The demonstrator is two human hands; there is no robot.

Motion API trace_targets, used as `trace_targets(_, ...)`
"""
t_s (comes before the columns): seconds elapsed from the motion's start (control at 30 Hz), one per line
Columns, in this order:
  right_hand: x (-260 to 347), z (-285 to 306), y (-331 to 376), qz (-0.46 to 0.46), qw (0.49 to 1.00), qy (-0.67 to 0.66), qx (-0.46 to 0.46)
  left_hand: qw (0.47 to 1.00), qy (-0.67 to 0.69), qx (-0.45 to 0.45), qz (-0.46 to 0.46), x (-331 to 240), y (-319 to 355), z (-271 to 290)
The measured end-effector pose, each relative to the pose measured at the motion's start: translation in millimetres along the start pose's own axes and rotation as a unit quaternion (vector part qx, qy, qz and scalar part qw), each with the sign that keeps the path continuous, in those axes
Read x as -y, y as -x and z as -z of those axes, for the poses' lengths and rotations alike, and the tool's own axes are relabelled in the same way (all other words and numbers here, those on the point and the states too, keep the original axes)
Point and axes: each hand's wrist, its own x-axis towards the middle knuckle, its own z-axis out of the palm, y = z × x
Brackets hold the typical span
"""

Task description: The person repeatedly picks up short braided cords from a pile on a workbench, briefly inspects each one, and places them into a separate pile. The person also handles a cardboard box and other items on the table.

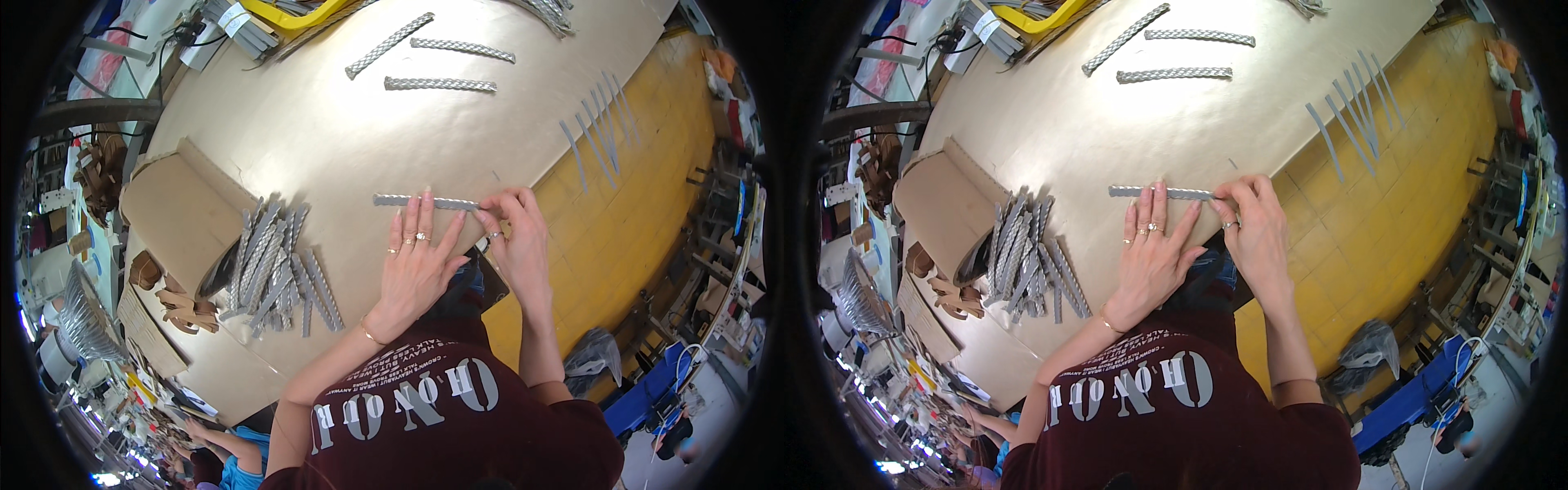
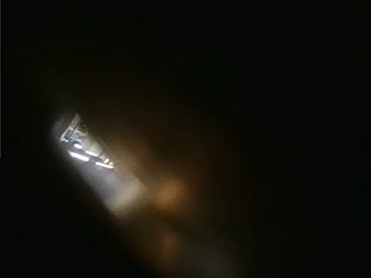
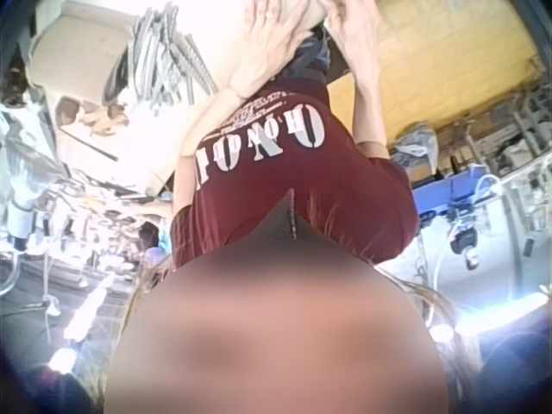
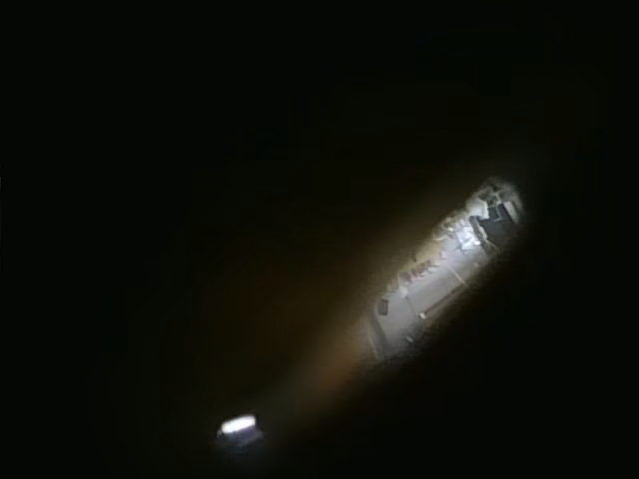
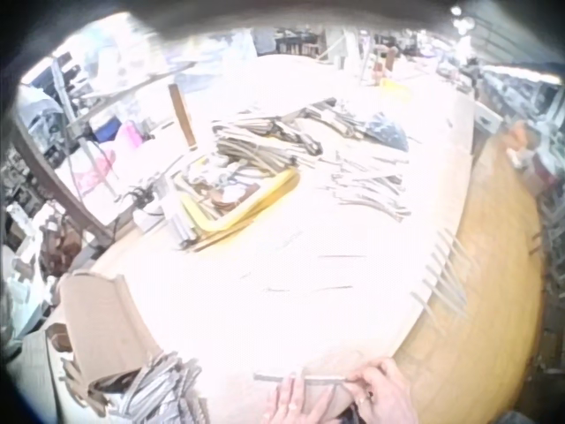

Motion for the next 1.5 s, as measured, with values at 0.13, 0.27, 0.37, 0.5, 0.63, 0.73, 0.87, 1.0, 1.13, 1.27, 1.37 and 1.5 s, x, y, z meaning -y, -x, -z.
trace_targets(0.13,-1.6,3.1,-5.8,0.02,0.999,0.029,0.017,1.0,0.012,-0.006,0.001,1.2,1.1,-3.3)
trace_targets(0.27,6.6,3.6,-8.7,-0.02,0.997,0.053,0.058,1.0,0.005,-0.015,-0.004,2.2,1.0,-4.9)
trace_targets(0.37,11.0,3.6,-6.4,-0.011,0.998,0.054,0.04,1.0,-0.004,-0.028,-0.001,2.4,1.8,-7.5)
trace_targets(0.5,9.4,6.3,-1.5,-0.01,0.999,0.024,0.028,0.999,-0.002,-0.039,-0.003,2.4,2.2,-10.2)
trace_targets(0.63,5.0,3.2,1.5,0.015,0.999,0.035,0.0,0.999,-0.005,-0.048,-0.007,3.1,2.1,-12.0)
trace_targets(0.73,3.7,-1.8,2.3,0.016,0.999,0.018,-0.029,0.999,-0.006,-0.043,-0.006,2.6,1.8,-12.0)
trace_targets(0.87,2.3,-3.0,3.0,0.01,0.999,0.029,-0.03,0.999,-0.018,-0.035,-0.009,1.7,1.5,-9.1)
trace_targets(1.0,-0.6,-2.7,-0.5,-0.017,1.0,-0.015,-0.016,0.999,-0.033,-0.035,-0.013,-0.1,0.4,-6.8)
trace_targets(1.13,4.1,2.5,-7.3,-0.026,0.999,0.023,0.021,0.999,-0.022,-0.031,-0.009,-0.8,0.0,-7.4)
trace_targets(1.27,28.5,4.6,-9.8,-0.003,0.988,0.141,0.056,0.999,-0.022,-0.034,-0.009,-0.6,0.0,-10.9)
trace_targets(1.37,51.9,1.8,-3.5,0.034,0.983,0.124,0.135,0.999,-0.028,-0.031,-0.009,2.4,0.7,-12.3)
trace_targets(1.5,54.9,1.0,-7.9,0.043,0.967,-0.086,0.234,0.999,-0.008,-0.025,0.021,2.9,0.2,-14.2)
